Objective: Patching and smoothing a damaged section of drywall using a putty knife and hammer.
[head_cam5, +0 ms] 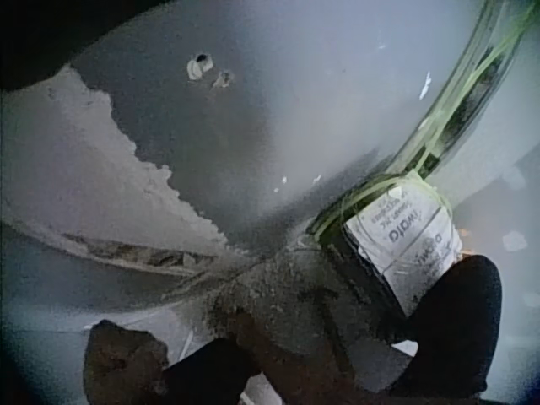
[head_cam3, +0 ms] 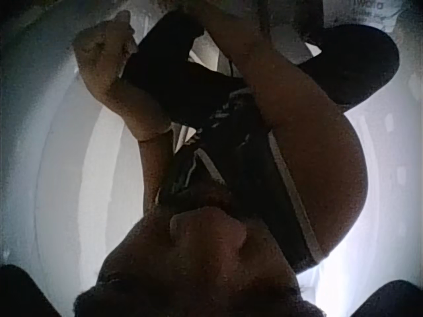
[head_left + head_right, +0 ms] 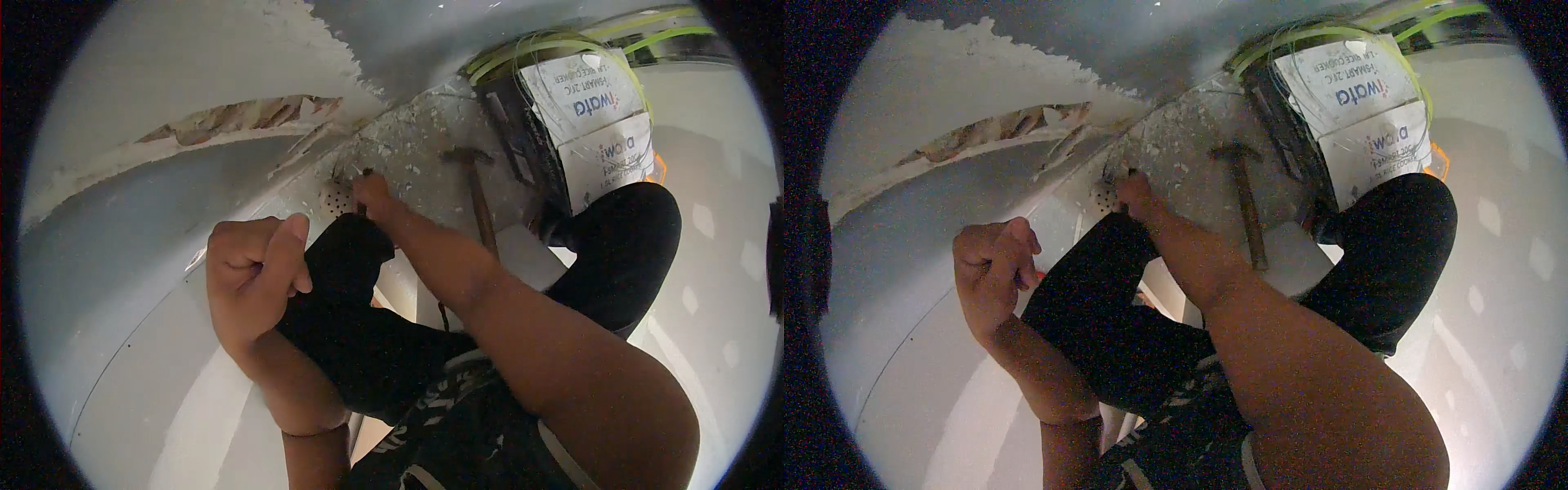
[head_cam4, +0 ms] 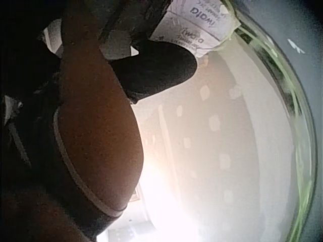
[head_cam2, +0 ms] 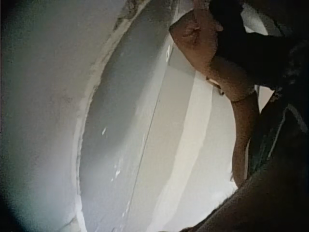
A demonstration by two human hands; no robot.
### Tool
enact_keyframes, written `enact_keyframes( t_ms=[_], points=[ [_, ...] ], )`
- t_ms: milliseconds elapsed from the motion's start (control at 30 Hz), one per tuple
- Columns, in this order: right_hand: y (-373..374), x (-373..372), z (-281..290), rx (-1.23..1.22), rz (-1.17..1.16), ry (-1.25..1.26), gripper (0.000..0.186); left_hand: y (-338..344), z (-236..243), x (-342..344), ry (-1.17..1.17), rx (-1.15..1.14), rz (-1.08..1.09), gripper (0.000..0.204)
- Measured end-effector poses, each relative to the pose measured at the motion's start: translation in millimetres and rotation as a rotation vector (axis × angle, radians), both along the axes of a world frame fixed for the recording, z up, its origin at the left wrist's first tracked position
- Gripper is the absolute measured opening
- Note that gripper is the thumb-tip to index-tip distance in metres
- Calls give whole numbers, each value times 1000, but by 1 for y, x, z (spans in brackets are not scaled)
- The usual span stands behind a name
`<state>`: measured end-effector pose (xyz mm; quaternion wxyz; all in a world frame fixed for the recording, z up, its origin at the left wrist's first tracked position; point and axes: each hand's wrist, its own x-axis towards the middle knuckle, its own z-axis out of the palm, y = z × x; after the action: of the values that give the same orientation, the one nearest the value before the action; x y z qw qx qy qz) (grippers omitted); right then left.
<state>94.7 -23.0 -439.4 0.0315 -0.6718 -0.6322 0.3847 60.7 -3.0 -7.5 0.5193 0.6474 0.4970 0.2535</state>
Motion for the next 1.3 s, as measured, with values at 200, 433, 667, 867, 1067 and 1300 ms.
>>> enact_keyframes(
  t_ms=[200, 433, 667, 867, 1067, 1300],
  points=[
    [37, 93, -17, 206, 102, -14, 10, 5, 6, 14, -14, 59, -49, 45],
    [-28, 38, -22, 349, 270, 120, 7, 2, 1, 3, 42, -23, -20, 44],
    [51, 107, -79, 146, -253, 531, 14, 20, 13, 52, -46, -13, -88, 45],
    [-29, 13, 62, -203, -228, 751, 15, -4, 2, -8, 110, -83, 18, 44],
    [36, 104, 10, 489, -114, 929, 7, 6, 2, 17, -10, 29, -11, 42],
    [57, 93, 62, -592, -1290, 1494, 9, 2, 7, 4, 70, -86, 17, 41]
  ],
)
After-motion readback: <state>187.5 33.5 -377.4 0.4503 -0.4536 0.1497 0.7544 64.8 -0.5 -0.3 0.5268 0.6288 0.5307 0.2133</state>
